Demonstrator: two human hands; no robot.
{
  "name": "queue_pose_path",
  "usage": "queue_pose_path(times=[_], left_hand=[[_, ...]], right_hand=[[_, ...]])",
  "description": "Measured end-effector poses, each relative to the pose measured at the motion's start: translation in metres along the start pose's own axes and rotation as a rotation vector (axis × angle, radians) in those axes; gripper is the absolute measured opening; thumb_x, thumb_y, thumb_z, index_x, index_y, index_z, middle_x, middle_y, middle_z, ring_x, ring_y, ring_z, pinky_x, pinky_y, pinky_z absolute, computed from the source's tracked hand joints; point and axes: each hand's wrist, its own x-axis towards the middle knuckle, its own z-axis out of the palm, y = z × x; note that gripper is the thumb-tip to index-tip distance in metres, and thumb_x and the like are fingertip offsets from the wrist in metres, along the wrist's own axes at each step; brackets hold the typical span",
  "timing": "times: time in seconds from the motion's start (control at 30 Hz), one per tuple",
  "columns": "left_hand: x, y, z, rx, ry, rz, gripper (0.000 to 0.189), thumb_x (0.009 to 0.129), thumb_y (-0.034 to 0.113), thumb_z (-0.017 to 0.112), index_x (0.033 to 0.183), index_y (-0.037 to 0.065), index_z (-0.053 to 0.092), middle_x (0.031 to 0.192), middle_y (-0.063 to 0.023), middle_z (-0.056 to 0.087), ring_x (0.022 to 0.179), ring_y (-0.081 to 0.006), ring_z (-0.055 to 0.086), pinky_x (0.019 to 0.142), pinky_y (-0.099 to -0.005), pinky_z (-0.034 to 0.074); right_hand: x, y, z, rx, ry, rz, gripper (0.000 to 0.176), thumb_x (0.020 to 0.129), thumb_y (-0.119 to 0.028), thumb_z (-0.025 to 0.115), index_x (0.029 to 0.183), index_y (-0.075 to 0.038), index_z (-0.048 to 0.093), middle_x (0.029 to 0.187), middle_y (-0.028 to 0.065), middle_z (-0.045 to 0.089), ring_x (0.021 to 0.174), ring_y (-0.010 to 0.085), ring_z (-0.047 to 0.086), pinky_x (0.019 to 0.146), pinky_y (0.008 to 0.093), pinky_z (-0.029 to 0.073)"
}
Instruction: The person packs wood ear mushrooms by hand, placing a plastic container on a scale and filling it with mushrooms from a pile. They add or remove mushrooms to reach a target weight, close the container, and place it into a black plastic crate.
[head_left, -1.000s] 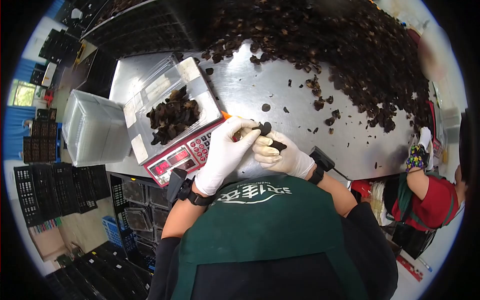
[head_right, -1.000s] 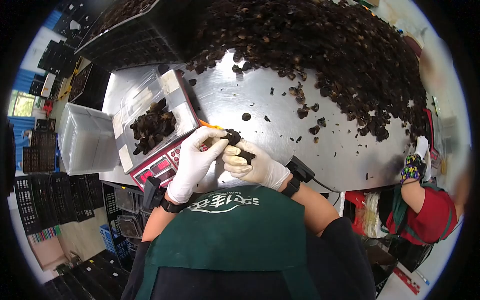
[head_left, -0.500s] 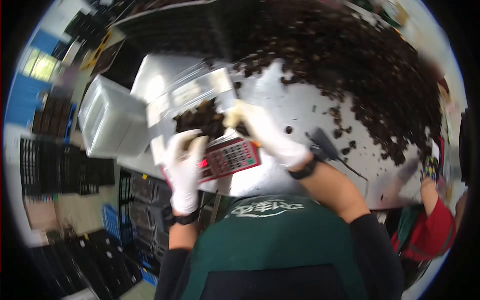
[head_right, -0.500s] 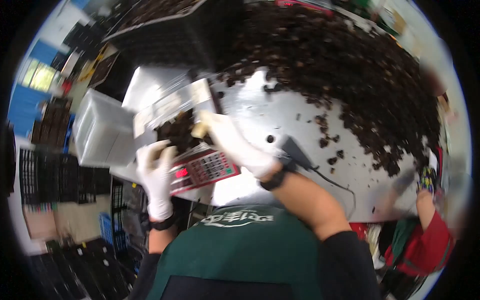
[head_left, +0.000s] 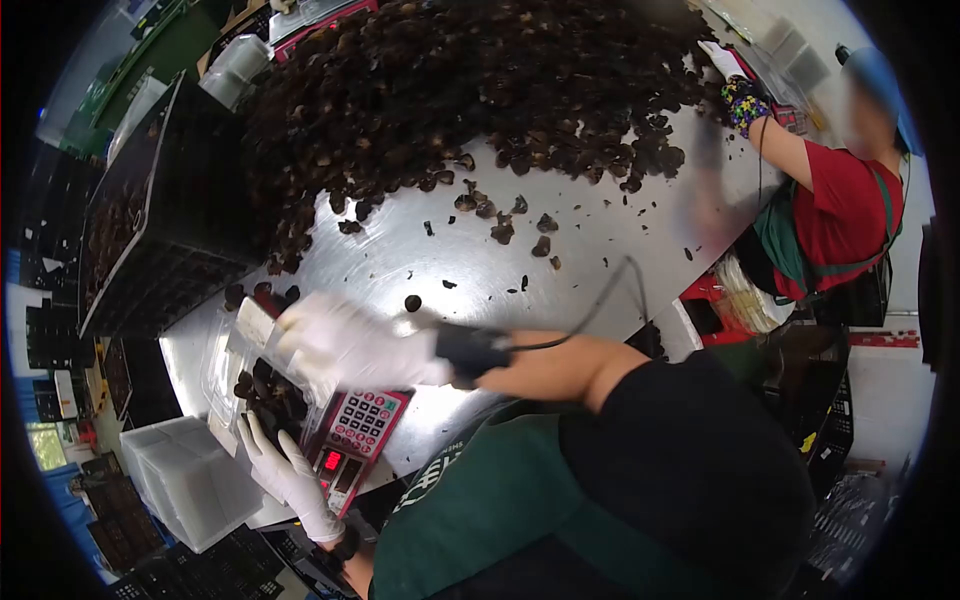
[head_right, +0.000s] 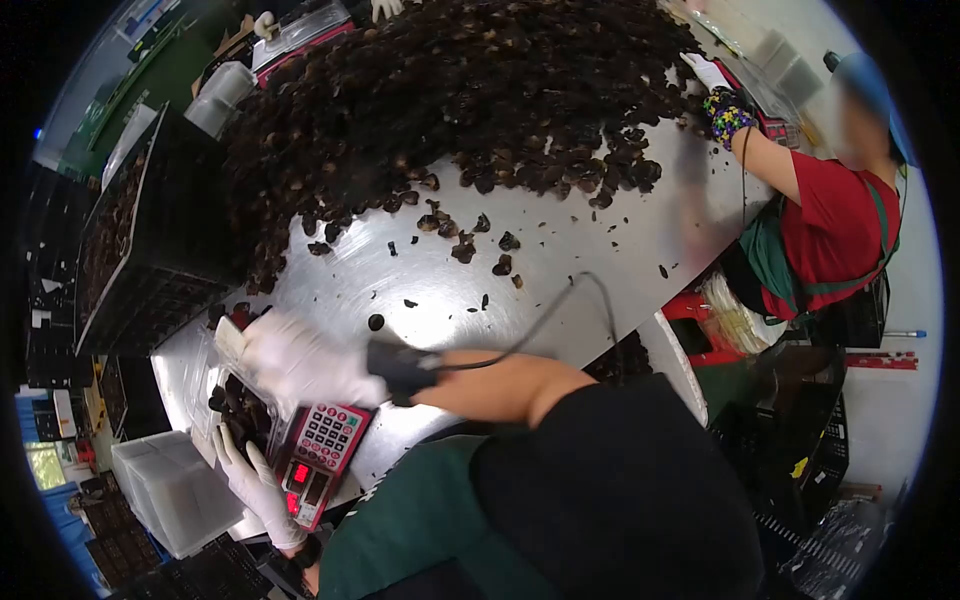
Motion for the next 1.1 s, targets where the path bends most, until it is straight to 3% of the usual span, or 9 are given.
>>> queue_pose_path(times=[0.07, 0.23, 0.27, 0.43, 0.63, 0.73, 0.93, 1.03, 1.1], left_hand=[[0.000, -0.005, 0.004, -0.051, 0.018, -0.026, 0.054, 0.099, 0.026, 0.052, 0.146, 0.001, 0.041, 0.148, -0.0239, 0.043, 0.133, -0.0421, 0.045, 0.108, -0.0470, 0.039], [0.003, 0.009, 0.001, -0.079, 0.116, 0.020, 0.059, 0.100, 0.028, 0.053, 0.149, 0.001, 0.036, 0.149, -0.0243, 0.041, 0.136, -0.0413, 0.042, 0.112, -0.0465, 0.036], [0.001, 0.005, 0.002, -0.183, 0.074, -0.002, 0.061, 0.101, 0.027, 0.053, 0.152, 0.002, 0.031, 0.157, -0.0221, 0.028, 0.147, -0.0375, 0.026, 0.120, -0.0481, 0.021], [-0.002, 0.013, -0.001, -0.293, 0.204, -0.074, 0.063, 0.101, 0.031, 0.054, 0.152, 0.002, 0.030, 0.156, -0.0207, 0.031, 0.145, -0.0364, 0.030, 0.119, -0.0481, 0.025], [-0.013, 0.010, -0.015, -0.103, 0.285, -0.041, 0.061, 0.100, 0.026, 0.054, 0.151, 0.001, 0.032, 0.154, -0.0199, 0.034, 0.142, -0.0354, 0.035, 0.116, -0.0474, 0.031], [-0.016, 0.015, -0.013, -0.138, 0.308, -0.022, 0.059, 0.099, 0.019, 0.054, 0.151, 0.001, 0.033, 0.154, -0.0198, 0.035, 0.142, -0.0359, 0.036, 0.115, -0.0469, 0.033], [-0.022, 0.029, -0.009, -0.262, 0.275, -0.064, 0.059, 0.096, 0.009, 0.053, 0.152, 0.005, 0.033, 0.155, -0.0167, 0.032, 0.141, -0.0339, 0.036, 0.114, -0.0472, 0.034], [-0.025, 0.025, -0.010, -0.275, 0.261, -0.089, 0.061, 0.093, 0.003, 0.053, 0.151, 0.003, 0.034, 0.154, -0.0176, 0.033, 0.142, -0.0339, 0.035, 0.114, -0.0479, 0.035], [-0.027, 0.026, -0.012, -0.286, 0.255, -0.109, 0.061, 0.092, 0.000, 0.052, 0.150, 0.002, 0.035, 0.153, -0.0188, 0.035, 0.142, -0.0342, 0.035, 0.114, -0.0476, 0.035]], right_hand=[[-0.053, 0.053, -0.044, -0.247, 0.190, 0.145, 0.036, 0.083, -0.019, 0.067, 0.117, -0.007, 0.066, 0.125, 0.0128, 0.062, 0.115, 0.0323, 0.058, 0.100, 0.0416, 0.047], [-0.196, 0.111, -0.138, -0.700, 0.301, 0.778, 0.075, 0.069, -0.026, 0.081, 0.137, -0.010, 0.053, 0.142, 0.0170, 0.048, 0.133, 0.0343, 0.043, 0.112, 0.0441, 0.036], [-0.216, 0.114, -0.141, -0.677, 0.305, 0.789, 0.076, 0.070, -0.027, 0.081, 0.138, -0.011, 0.052, 0.143, 0.0166, 0.046, 0.133, 0.0339, 0.042, 0.112, 0.0436, 0.036], [-0.228, 0.113, -0.131, -0.658, 0.408, 0.665, 0.068, 0.072, -0.026, 0.080, 0.135, -0.013, 0.055, 0.137, 0.0127, 0.051, 0.126, 0.0322, 0.047, 0.106, 0.0428, 0.041], [-0.217, 0.124, -0.113, -0.666, 0.334, 0.636, 0.020, 0.079, -0.016, 0.072, 0.098, -0.010, 0.067, 0.100, 0.0068, 0.060, 0.097, 0.0290, 0.058, 0.083, 0.0421, 0.049], [-0.204, 0.126, -0.122, -0.585, 0.360, 0.711, 0.013, 0.081, -0.016, 0.071, 0.090, -0.009, 0.065, 0.095, 0.0080, 0.060, 0.095, 0.0285, 0.059, 0.079, 0.0404, 0.051], [-0.158, 0.136, -0.112, -0.548, 0.316, 0.524, 0.012, 0.083, -0.019, 0.071, 0.089, -0.009, 0.067, 0.091, 0.0074, 0.062, 0.090, 0.0282, 0.064, 0.080, 0.0385, 0.052], [-0.140, 0.143, -0.125, -0.450, -0.053, 0.670, 0.019, 0.083, -0.025, 0.071, 0.093, -0.010, 0.067, 0.099, 0.0077, 0.062, 0.093, 0.0278, 0.064, 0.081, 0.0360, 0.052], [-0.128, 0.147, -0.138, -0.459, 0.013, 0.690, 0.037, 0.080, -0.036, 0.073, 0.109, -0.014, 0.068, 0.114, 0.0090, 0.061, 0.112, 0.0286, 0.057, 0.092, 0.0373, 0.048]])
